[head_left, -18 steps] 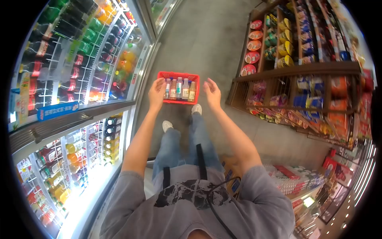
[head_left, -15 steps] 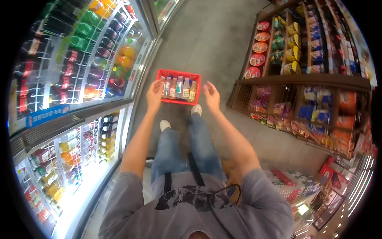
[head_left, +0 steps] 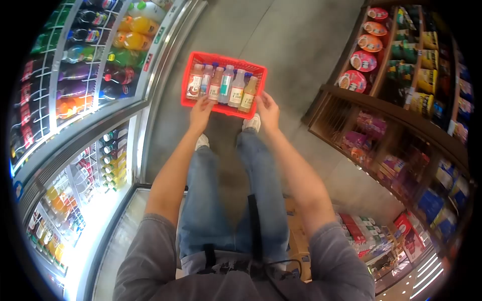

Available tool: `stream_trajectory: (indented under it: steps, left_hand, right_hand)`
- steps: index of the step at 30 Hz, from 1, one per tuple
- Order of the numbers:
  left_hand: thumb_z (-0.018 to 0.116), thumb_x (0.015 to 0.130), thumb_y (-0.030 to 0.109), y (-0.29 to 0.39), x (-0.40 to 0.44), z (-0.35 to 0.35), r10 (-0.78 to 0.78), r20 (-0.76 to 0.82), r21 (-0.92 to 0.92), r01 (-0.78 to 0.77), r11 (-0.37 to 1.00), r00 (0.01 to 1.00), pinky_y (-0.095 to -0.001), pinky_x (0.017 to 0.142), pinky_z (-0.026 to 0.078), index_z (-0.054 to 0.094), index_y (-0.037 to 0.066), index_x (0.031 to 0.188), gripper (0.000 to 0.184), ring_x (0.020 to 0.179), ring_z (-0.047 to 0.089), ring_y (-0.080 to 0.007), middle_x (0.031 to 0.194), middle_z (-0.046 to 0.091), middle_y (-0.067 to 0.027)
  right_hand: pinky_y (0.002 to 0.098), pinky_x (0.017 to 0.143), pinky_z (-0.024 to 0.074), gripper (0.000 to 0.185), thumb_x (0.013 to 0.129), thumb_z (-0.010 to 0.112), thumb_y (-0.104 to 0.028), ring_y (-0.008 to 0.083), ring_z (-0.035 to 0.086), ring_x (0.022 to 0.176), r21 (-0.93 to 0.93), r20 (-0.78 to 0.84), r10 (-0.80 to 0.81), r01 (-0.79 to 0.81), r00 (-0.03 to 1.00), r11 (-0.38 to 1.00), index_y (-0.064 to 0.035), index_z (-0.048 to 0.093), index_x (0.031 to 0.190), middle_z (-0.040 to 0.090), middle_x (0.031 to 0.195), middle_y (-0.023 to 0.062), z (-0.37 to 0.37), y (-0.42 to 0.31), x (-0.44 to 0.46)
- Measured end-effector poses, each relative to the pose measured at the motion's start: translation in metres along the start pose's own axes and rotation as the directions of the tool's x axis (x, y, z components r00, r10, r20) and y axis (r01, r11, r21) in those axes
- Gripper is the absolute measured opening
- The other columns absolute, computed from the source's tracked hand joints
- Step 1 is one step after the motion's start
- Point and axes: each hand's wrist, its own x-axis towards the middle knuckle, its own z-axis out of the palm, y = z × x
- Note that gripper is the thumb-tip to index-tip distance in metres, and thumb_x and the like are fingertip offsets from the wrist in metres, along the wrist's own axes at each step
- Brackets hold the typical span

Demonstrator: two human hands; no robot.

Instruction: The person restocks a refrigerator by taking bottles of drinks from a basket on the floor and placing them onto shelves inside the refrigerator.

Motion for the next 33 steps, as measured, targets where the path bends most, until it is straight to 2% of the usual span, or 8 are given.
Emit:
stream_trajectory:
  steps: [4, 6, 9, 19, 24, 26, 31, 33]
  left_hand:
    - [0.064, 0.094, 0.021, -0.048, 0.029, 0.032, -0.086, 0.101, -0.047, 0.091, 0.995, 0.991, -0.0296, 0.097, 0.046, 0.052, 0.0, 0.135, 0.048, 0.112, 0.06, -0.0191, 0.125, 0.063, -0.014]
    - [0.063, 0.095, 0.016, -0.07, 0.046, 0.045, -0.122, 0.13, -0.117, 0.138, 0.984, 0.984, -0.028, 0.098, 0.044, 0.049, -0.001, 0.137, 0.048, 0.114, 0.057, -0.0162, 0.125, 0.061, -0.013]
    - [0.062, 0.095, 0.014, -0.078, 0.079, 0.071, -0.136, 0.161, -0.081, 0.15, 0.985, 0.978, -0.0291, 0.1, 0.044, 0.049, -0.002, 0.137, 0.047, 0.117, 0.056, -0.0173, 0.128, 0.06, -0.0151]
    - [0.064, 0.092, 0.016, -0.131, 0.135, 0.112, -0.132, 0.2, 0.059, 0.123, 0.991, 0.971, -0.0303, 0.101, 0.044, 0.05, -0.004, 0.136, 0.049, 0.122, 0.056, -0.0218, 0.132, 0.059, -0.0189]
    - [0.066, 0.088, 0.014, -0.153, 0.148, 0.131, 0.012, 0.085, 0.193, -0.029, 0.981, 0.996, -0.0311, 0.091, 0.052, 0.057, -0.006, 0.127, 0.044, 0.107, 0.067, -0.0233, 0.115, 0.069, -0.0179]
    - [0.066, 0.087, 0.013, -0.148, 0.147, 0.135, -0.001, 0.059, 0.222, -0.013, 0.975, 0.998, -0.031, 0.089, 0.052, 0.059, -0.006, 0.125, 0.042, 0.105, 0.068, -0.0233, 0.113, 0.069, -0.0177]
    - [0.068, 0.084, 0.013, -0.154, 0.153, 0.141, 0.021, 0.049, 0.317, -0.035, 0.948, 0.999, -0.033, 0.082, 0.054, 0.064, -0.004, 0.119, 0.039, 0.095, 0.07, -0.0249, 0.105, 0.071, -0.0169]
    - [0.068, 0.084, 0.014, -0.154, 0.153, 0.145, 0.24, 0.044, 0.607, -0.216, 0.764, 0.97, -0.0374, 0.077, 0.054, 0.066, -0.002, 0.117, 0.037, 0.085, 0.07, -0.0269, 0.096, 0.071, -0.0149]
  right_hand:
    - [0.0306, 0.091, 0.0516, 0.045, 0.094, 0.066, -0.018, 0.0197, 0.066, 0.105, -0.018, 0.003, 0.017, -0.017, 1.0, 1.0, 0.0064, 0.055, 0.13, 0.068, 0.115, 0.0174, 0.01, 0.068, 0.045]
    - [0.0316, 0.091, 0.0518, 0.048, 0.091, 0.068, -0.02, 0.0219, 0.067, 0.106, -0.186, 0.004, 0.015, -0.014, 1.0, 0.982, 0.0055, 0.055, 0.13, 0.068, 0.115, 0.0183, 0.016, 0.095, 0.064]
    - [0.0323, 0.092, 0.0519, 0.049, 0.089, 0.07, -0.022, 0.0234, 0.067, 0.107, -0.212, -0.015, 0.025, -0.028, 1.0, 0.977, 0.0048, 0.056, 0.129, 0.068, 0.116, 0.0186, 0.024, 0.128, 0.098]
    - [0.0342, 0.099, 0.0492, 0.051, 0.09, 0.068, -0.015, 0.0266, 0.062, 0.118, -0.124, 0.013, 0.117, -0.114, 0.993, 0.986, 0.0089, 0.051, 0.132, 0.061, 0.127, 0.0246, 0.045, 0.194, 0.141]
    - [0.0333, 0.103, 0.0447, 0.055, 0.092, 0.066, -0.014, 0.0264, 0.056, 0.125, -0.245, 0.087, 0.142, -0.117, 0.986, 0.963, 0.0088, 0.045, 0.138, 0.056, 0.135, 0.0233, 0.055, 0.215, 0.158]
    - [0.0332, 0.098, 0.0495, 0.057, 0.09, 0.069, -0.015, 0.0268, 0.062, 0.118, -0.225, 0.088, 0.05, -0.029, 0.995, 0.974, 0.0084, 0.047, 0.137, 0.061, 0.127, 0.025, 0.058, 0.23, 0.168]
    - [0.0341, 0.091, 0.0519, 0.055, 0.09, 0.068, -0.016, 0.0259, 0.065, 0.11, -0.192, 0.139, 0.072, -0.044, 0.988, 0.98, 0.0083, 0.048, 0.135, 0.065, 0.121, 0.0227, 0.062, 0.239, 0.173]
    - [0.0346, 0.088, 0.0526, 0.054, 0.09, 0.068, -0.016, 0.026, 0.067, 0.106, -0.213, 0.116, 0.073, -0.047, 0.991, 0.976, 0.0078, 0.05, 0.134, 0.067, 0.117, 0.0221, 0.06, 0.247, 0.178]
